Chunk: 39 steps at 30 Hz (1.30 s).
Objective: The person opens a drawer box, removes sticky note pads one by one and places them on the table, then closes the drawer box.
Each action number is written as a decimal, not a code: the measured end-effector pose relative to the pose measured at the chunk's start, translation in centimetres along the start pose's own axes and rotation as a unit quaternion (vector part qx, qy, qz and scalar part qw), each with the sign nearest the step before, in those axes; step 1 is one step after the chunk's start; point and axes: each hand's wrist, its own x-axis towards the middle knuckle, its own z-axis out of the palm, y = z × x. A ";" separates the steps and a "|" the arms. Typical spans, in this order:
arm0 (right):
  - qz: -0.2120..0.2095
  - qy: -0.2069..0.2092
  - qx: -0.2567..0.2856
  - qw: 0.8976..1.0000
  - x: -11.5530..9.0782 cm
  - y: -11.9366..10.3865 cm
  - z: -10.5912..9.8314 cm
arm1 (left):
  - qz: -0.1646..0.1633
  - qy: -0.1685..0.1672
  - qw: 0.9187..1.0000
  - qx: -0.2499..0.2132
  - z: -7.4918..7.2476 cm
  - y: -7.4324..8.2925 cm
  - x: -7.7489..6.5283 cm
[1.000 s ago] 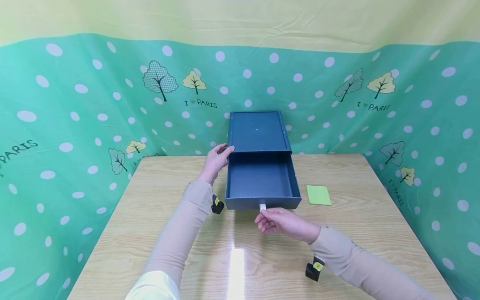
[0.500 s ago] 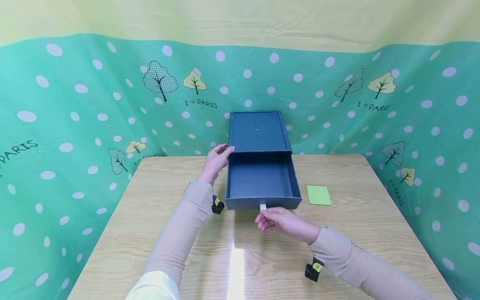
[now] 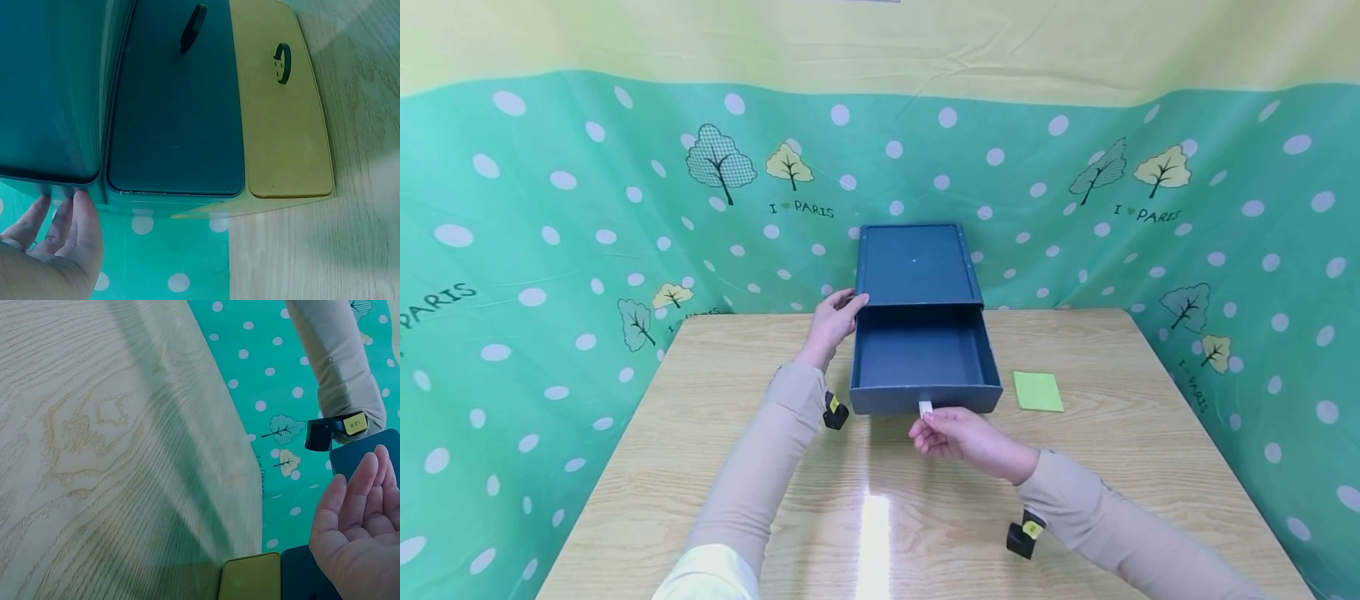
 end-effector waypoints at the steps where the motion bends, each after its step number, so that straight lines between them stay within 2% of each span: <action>1: 0.001 0.002 -0.001 1.000 0.0 0.0 0.0 | 0.000 -0.001 1.000 0.000 0.0 0.0 0.0; 15: 0.012 0.021 0.011 1.000 0.7 -0.2 -0.3 | -0.004 0.003 1.000 -0.002 0.0 0.0 0.1; 39: 0.005 0.025 0.011 1.000 1.9 -0.1 -0.8 | -0.005 0.002 1.000 -0.005 0.0 0.1 -0.1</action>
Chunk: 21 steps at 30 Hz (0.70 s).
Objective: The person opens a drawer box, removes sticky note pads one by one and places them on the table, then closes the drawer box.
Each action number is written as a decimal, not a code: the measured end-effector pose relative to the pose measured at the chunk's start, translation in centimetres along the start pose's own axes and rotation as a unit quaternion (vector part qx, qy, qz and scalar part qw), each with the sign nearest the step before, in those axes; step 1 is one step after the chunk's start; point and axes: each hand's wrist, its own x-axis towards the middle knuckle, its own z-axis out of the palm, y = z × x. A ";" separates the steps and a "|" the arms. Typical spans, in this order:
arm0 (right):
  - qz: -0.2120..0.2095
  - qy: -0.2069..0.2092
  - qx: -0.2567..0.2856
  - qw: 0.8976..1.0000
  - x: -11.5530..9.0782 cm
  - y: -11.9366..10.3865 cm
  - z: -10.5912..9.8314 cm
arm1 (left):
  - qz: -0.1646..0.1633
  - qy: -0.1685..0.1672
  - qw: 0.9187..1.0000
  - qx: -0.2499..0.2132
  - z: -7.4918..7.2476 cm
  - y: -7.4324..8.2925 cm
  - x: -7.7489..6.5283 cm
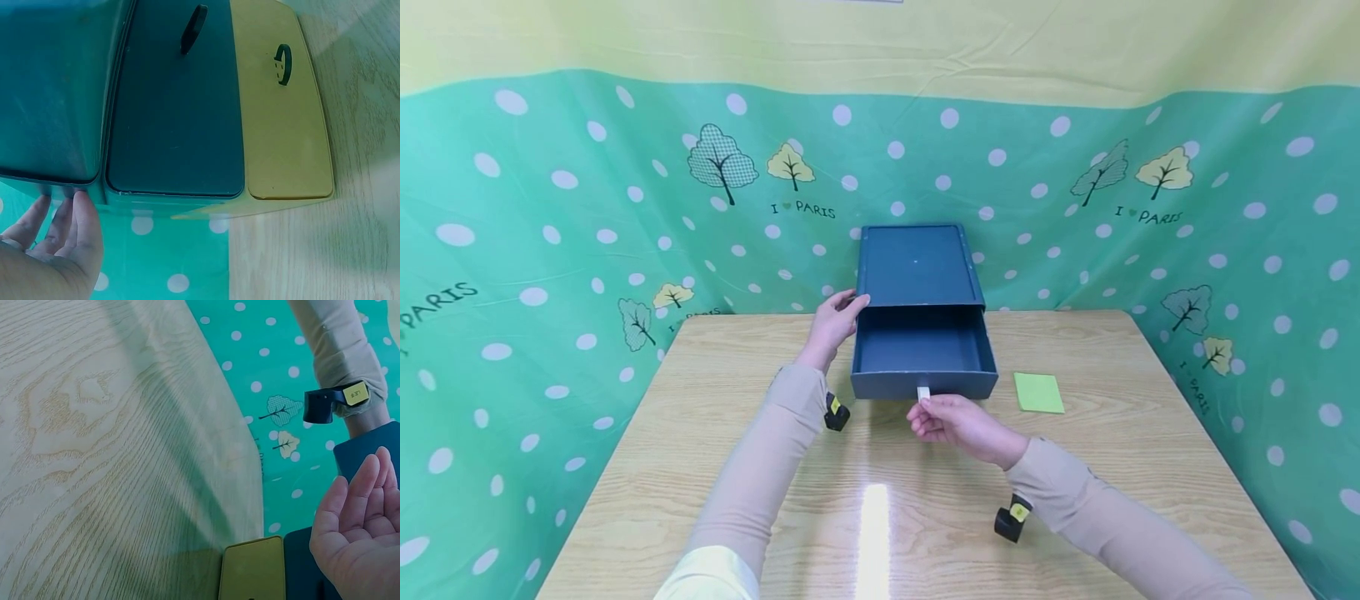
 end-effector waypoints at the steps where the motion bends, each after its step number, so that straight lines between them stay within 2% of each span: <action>1: 0.000 0.000 0.000 1.000 0.0 0.0 0.0 | 0.000 0.000 1.000 0.000 0.0 0.0 0.0; 21: -0.003 0.013 0.014 1.000 0.7 0.1 -0.5 | -0.004 0.004 1.000 0.005 0.0 0.0 -0.1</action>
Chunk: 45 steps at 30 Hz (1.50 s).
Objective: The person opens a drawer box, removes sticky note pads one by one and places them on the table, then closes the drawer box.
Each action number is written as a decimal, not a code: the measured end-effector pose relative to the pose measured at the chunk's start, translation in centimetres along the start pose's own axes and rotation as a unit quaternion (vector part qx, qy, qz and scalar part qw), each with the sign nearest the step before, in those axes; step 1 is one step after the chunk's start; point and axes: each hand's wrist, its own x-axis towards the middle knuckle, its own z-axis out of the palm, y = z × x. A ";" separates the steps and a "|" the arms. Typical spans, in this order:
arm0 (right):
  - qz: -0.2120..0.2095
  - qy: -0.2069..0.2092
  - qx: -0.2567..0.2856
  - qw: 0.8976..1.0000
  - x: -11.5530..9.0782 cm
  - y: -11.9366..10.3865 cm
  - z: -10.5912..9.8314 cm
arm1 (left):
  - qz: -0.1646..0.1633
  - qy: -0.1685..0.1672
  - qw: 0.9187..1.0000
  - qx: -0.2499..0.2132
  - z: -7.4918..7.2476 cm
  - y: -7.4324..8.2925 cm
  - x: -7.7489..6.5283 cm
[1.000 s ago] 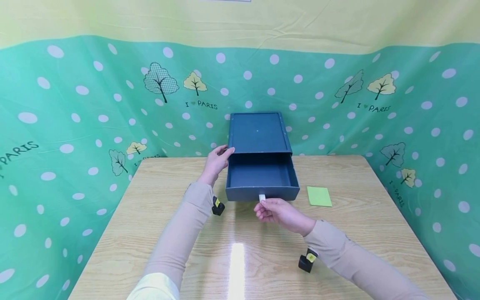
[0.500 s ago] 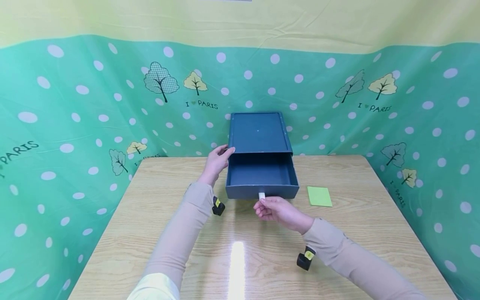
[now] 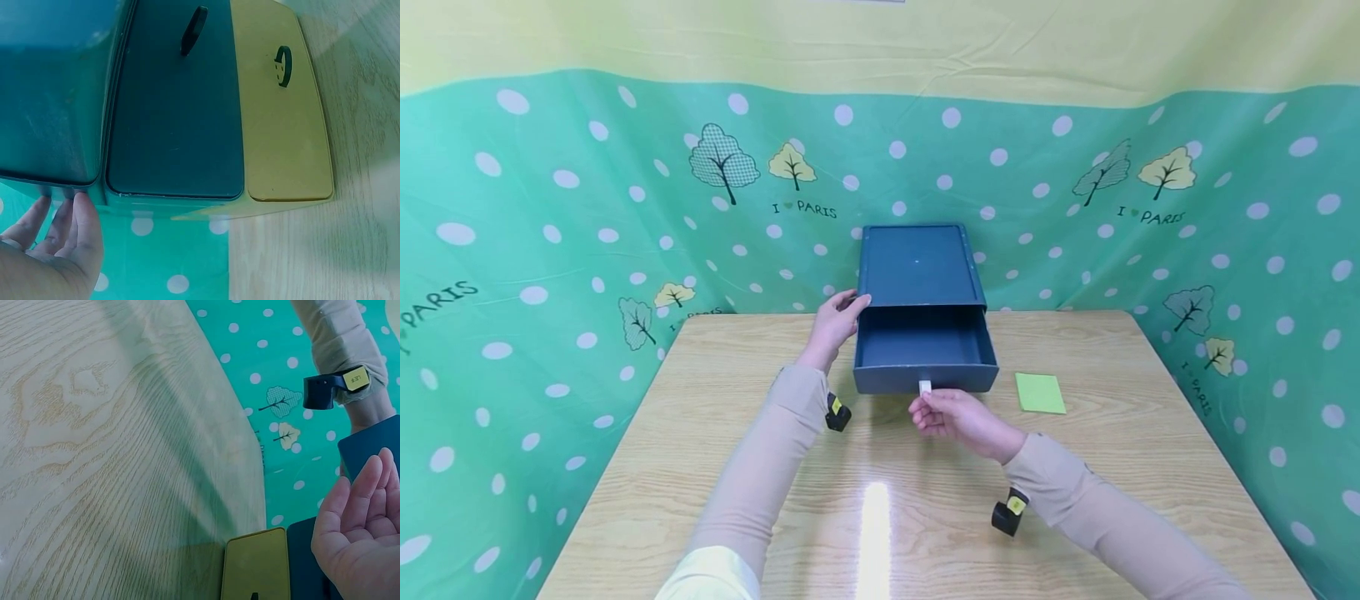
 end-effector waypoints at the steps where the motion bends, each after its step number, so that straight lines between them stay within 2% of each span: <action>1: 0.000 0.002 0.000 1.000 0.0 0.0 0.0 | 0.000 0.000 1.000 0.000 0.0 0.0 0.0; 20: -0.002 0.007 0.048 0.999 0.6 -0.1 -0.3 | 0.007 -0.001 1.000 -0.006 0.0 -0.2 0.2; 35: -0.009 0.015 0.036 0.999 1.1 -0.2 -0.4 | 0.006 0.005 1.000 -0.005 0.1 -0.1 0.0; 45: -0.012 0.019 0.053 0.998 1.4 -0.4 -0.4 | 0.009 0.010 1.000 -0.002 0.2 -0.1 0.1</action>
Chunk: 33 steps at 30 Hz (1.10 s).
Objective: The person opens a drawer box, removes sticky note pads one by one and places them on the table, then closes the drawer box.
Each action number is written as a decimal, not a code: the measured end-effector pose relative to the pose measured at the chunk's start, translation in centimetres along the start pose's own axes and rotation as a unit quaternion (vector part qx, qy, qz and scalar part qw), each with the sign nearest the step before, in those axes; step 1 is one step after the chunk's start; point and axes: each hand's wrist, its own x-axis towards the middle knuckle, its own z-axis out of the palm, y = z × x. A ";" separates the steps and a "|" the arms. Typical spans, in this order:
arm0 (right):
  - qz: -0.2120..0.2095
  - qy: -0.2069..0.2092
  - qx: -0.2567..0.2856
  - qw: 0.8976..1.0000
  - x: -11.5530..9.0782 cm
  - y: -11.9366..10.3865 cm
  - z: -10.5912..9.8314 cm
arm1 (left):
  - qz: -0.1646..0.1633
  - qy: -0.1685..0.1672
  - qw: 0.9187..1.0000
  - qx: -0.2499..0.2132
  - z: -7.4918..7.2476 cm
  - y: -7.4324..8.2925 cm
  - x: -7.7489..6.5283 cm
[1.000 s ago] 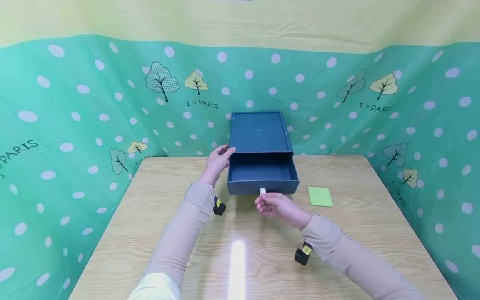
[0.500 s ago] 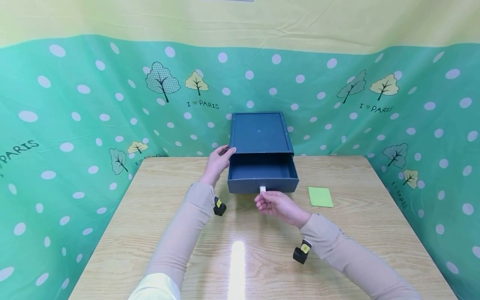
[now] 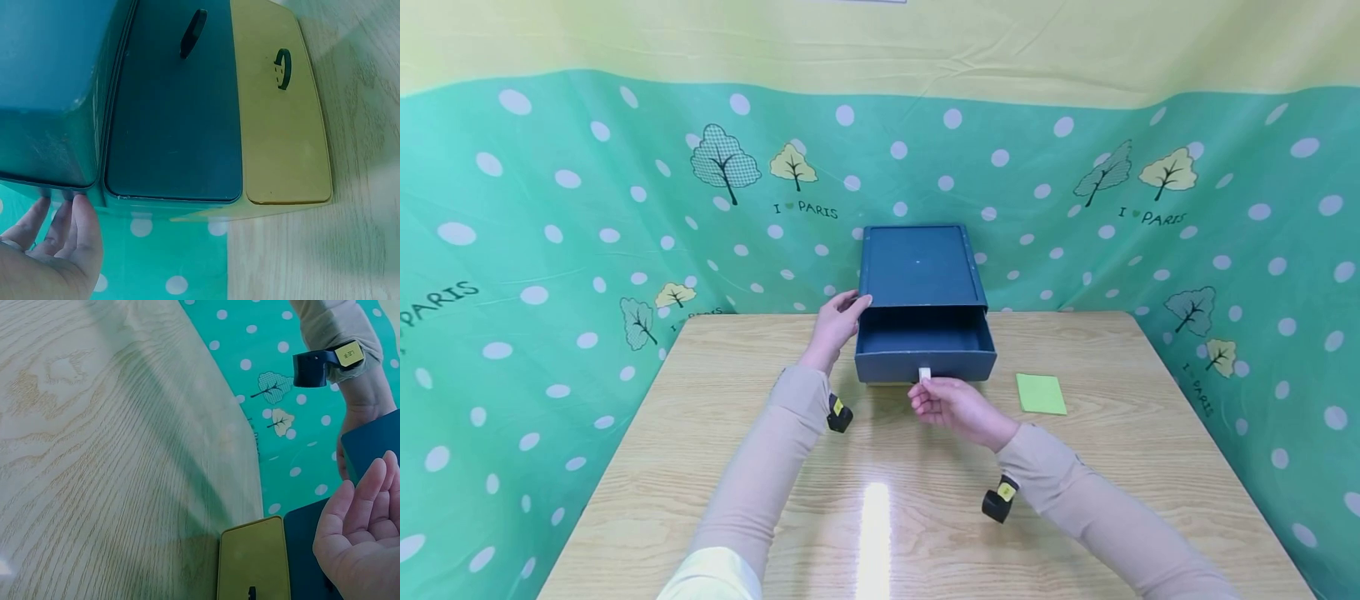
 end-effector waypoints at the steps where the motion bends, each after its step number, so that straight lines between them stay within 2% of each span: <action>1: 0.000 0.000 0.000 1.000 0.0 0.0 0.0 | 0.000 0.000 1.000 0.001 0.0 0.0 0.0; 25: -0.004 0.024 0.026 0.999 1.0 -0.4 -0.2 | 0.002 -0.004 1.000 0.008 0.1 0.1 0.0; 33: 0.000 0.032 0.033 0.999 1.3 -0.4 -0.2 | -0.007 -0.001 1.000 0.008 0.1 -0.2 0.2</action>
